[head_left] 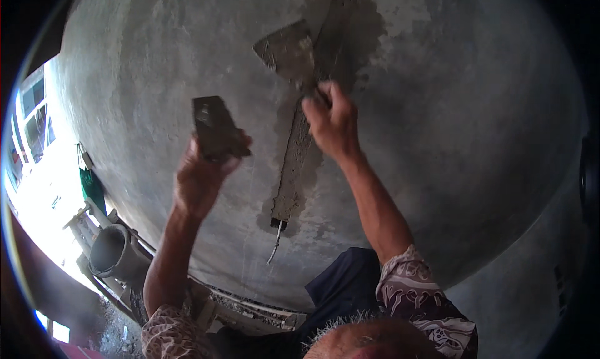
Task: Using a trowel and wooden float to patch a narrow groove in a concrete wall with mortar.
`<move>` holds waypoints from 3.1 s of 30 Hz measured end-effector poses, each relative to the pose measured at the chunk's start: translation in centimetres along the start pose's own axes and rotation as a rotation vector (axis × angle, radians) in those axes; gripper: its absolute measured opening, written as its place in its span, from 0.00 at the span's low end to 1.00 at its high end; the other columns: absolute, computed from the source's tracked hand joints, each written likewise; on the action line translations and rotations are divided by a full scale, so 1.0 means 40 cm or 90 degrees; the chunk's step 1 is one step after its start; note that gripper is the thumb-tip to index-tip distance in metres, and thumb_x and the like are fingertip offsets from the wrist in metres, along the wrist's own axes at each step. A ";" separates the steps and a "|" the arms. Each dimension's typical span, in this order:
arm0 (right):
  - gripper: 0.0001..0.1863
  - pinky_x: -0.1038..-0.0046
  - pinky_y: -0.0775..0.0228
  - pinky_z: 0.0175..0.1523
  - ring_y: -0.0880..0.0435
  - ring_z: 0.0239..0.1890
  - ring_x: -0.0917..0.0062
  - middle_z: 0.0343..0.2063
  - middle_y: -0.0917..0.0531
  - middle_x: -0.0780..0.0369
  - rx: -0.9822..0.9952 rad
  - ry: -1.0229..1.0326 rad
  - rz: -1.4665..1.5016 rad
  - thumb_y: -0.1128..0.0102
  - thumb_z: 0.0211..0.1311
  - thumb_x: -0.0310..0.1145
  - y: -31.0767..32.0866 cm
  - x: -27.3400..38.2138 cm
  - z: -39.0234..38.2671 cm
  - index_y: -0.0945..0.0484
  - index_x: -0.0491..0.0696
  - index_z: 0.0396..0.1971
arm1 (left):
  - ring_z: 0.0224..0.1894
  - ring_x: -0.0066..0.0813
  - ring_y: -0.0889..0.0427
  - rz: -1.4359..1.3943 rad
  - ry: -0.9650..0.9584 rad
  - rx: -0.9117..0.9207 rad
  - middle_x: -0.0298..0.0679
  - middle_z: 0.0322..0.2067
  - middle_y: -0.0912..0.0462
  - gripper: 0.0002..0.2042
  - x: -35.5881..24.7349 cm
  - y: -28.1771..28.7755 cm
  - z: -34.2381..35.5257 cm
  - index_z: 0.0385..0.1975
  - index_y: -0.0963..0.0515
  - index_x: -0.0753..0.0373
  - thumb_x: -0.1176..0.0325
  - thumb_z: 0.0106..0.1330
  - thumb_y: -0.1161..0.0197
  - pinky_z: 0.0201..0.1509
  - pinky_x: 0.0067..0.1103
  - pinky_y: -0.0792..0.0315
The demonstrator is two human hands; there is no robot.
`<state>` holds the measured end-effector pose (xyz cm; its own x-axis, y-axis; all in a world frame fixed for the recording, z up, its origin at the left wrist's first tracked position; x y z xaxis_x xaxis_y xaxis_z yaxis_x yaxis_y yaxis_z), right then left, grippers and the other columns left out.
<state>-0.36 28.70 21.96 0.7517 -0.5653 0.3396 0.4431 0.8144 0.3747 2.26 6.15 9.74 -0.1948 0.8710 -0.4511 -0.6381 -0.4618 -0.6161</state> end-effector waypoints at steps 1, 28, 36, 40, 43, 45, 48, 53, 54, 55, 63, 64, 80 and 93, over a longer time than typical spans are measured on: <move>0.17 0.76 0.27 0.33 0.22 0.24 0.82 0.23 0.21 0.62 0.002 -0.015 0.008 0.37 0.60 0.35 -0.014 -0.035 -0.050 0.27 0.39 0.43 | 0.65 0.54 0.30 -0.049 0.042 0.005 0.53 0.60 0.28 0.30 0.043 -0.020 -0.011 0.68 0.42 0.60 0.52 0.72 0.45 0.65 0.38 0.29; 0.11 0.71 0.27 0.33 0.19 0.30 0.73 0.33 0.20 0.58 0.011 0.086 -0.194 0.35 0.55 0.20 0.263 -0.118 -0.413 0.25 0.40 0.39 | 0.63 0.61 0.30 0.032 0.108 0.024 0.55 0.62 0.31 0.33 0.194 -0.058 -0.031 0.71 0.47 0.55 0.58 0.70 0.40 0.60 0.44 0.22; 0.11 0.79 0.41 0.27 0.32 0.21 0.88 0.20 0.26 0.69 0.323 -0.426 0.222 0.33 0.61 0.32 0.218 -0.044 -0.434 0.23 0.41 0.35 | 0.63 0.53 0.26 0.056 0.068 -0.006 0.49 0.63 0.30 0.37 0.211 -0.024 -0.002 0.73 0.53 0.50 0.61 0.70 0.38 0.64 0.49 0.27; 0.11 0.76 0.42 0.26 0.34 0.19 0.88 0.17 0.27 0.69 0.378 -0.330 0.072 0.34 0.62 0.33 0.237 -0.026 -0.380 0.22 0.40 0.33 | 0.61 0.49 0.25 0.059 0.060 -0.001 0.49 0.62 0.30 0.41 0.213 -0.043 0.003 0.73 0.56 0.50 0.63 0.67 0.34 0.63 0.50 0.27; 0.12 0.74 0.44 0.24 0.36 0.18 0.86 0.13 0.30 0.67 0.386 -0.294 -0.024 0.35 0.61 0.34 0.243 0.003 -0.317 0.22 0.39 0.31 | 0.61 0.49 0.25 0.067 0.069 0.006 0.49 0.62 0.30 0.43 0.212 -0.050 -0.002 0.74 0.57 0.50 0.63 0.66 0.33 0.63 0.49 0.26; 0.12 0.72 0.43 0.23 0.35 0.15 0.84 0.10 0.31 0.63 0.443 -0.236 -0.121 0.35 0.61 0.33 0.237 0.014 -0.281 0.21 0.38 0.32 | 0.61 0.49 0.24 0.061 0.068 0.001 0.50 0.62 0.30 0.43 0.212 -0.062 -0.004 0.74 0.57 0.50 0.63 0.65 0.32 0.62 0.49 0.26; 0.13 0.70 0.43 0.23 0.33 0.14 0.80 0.10 0.31 0.60 0.453 -0.195 -0.147 0.35 0.61 0.34 0.204 0.020 -0.229 0.21 0.37 0.31 | 0.61 0.49 0.24 0.050 0.079 -0.003 0.50 0.62 0.30 0.44 0.217 -0.079 -0.007 0.74 0.57 0.50 0.63 0.65 0.32 0.62 0.48 0.26; 0.13 0.69 0.42 0.22 0.31 0.14 0.78 0.10 0.29 0.58 0.454 -0.164 -0.164 0.35 0.62 0.34 0.175 0.018 -0.190 0.22 0.37 0.30 | 0.60 0.47 0.23 0.023 0.092 -0.010 0.49 0.62 0.31 0.42 0.225 -0.088 -0.004 0.73 0.56 0.50 0.64 0.66 0.33 0.62 0.46 0.25; 0.13 0.70 0.40 0.23 0.30 0.14 0.79 0.10 0.29 0.58 0.456 -0.161 -0.159 0.34 0.61 0.33 0.169 0.017 -0.188 0.22 0.37 0.31 | 0.60 0.47 0.23 0.022 0.097 -0.017 0.49 0.62 0.30 0.42 0.225 -0.085 -0.002 0.74 0.56 0.51 0.64 0.66 0.33 0.61 0.45 0.24; 0.13 0.70 0.40 0.23 0.30 0.14 0.79 0.10 0.29 0.58 0.457 -0.153 -0.163 0.34 0.61 0.33 0.166 0.014 -0.189 0.22 0.37 0.31 | 0.59 0.46 0.22 0.020 0.102 -0.022 0.48 0.62 0.30 0.42 0.227 -0.083 0.001 0.74 0.56 0.51 0.64 0.67 0.33 0.61 0.44 0.24; 0.16 0.72 0.33 0.26 0.24 0.20 0.78 0.18 0.22 0.58 0.353 -0.034 -0.264 0.29 0.57 0.33 0.201 0.033 -0.112 0.24 0.39 0.37 | 0.60 0.47 0.23 0.013 0.091 -0.023 0.51 0.60 0.29 0.45 0.228 -0.093 0.011 0.74 0.60 0.54 0.62 0.65 0.32 0.60 0.43 0.25; 0.16 0.72 0.33 0.26 0.24 0.20 0.78 0.18 0.22 0.58 0.346 -0.023 -0.283 0.29 0.57 0.33 0.212 0.042 -0.094 0.24 0.39 0.37 | 0.60 0.48 0.24 0.010 0.091 -0.031 0.51 0.60 0.29 0.46 0.229 -0.091 0.010 0.74 0.59 0.55 0.61 0.64 0.30 0.60 0.44 0.25; 0.15 0.81 0.38 0.22 0.26 0.21 0.87 0.22 0.22 0.68 0.182 0.075 -0.346 0.40 0.69 0.44 0.353 0.036 0.420 0.23 0.47 0.31 | 0.62 0.53 0.25 0.070 0.036 -0.036 0.46 0.60 0.28 0.39 0.232 -0.011 0.021 0.72 0.52 0.53 0.56 0.67 0.34 0.65 0.47 0.30; 0.14 0.78 0.37 0.23 0.30 0.17 0.86 0.17 0.25 0.68 0.123 0.093 -0.315 0.38 0.67 0.38 0.489 0.066 0.387 0.24 0.44 0.25 | 0.61 0.52 0.24 0.110 -0.023 -0.053 0.48 0.60 0.27 0.40 0.167 0.005 0.042 0.73 0.54 0.51 0.54 0.67 0.36 0.65 0.45 0.30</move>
<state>2.73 41.09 43.54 0.5421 -0.8395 -0.0362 0.6742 0.4088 0.6150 -0.43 12.17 7.70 -0.3233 0.7826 -0.5320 -0.5296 -0.6155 -0.5837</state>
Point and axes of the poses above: each hand's wrist, its own z-axis towards the middle knuckle, its own y-axis out of the back of the hand, x = y × z, the point moved 7 cm from there along z, towards the middle knuckle
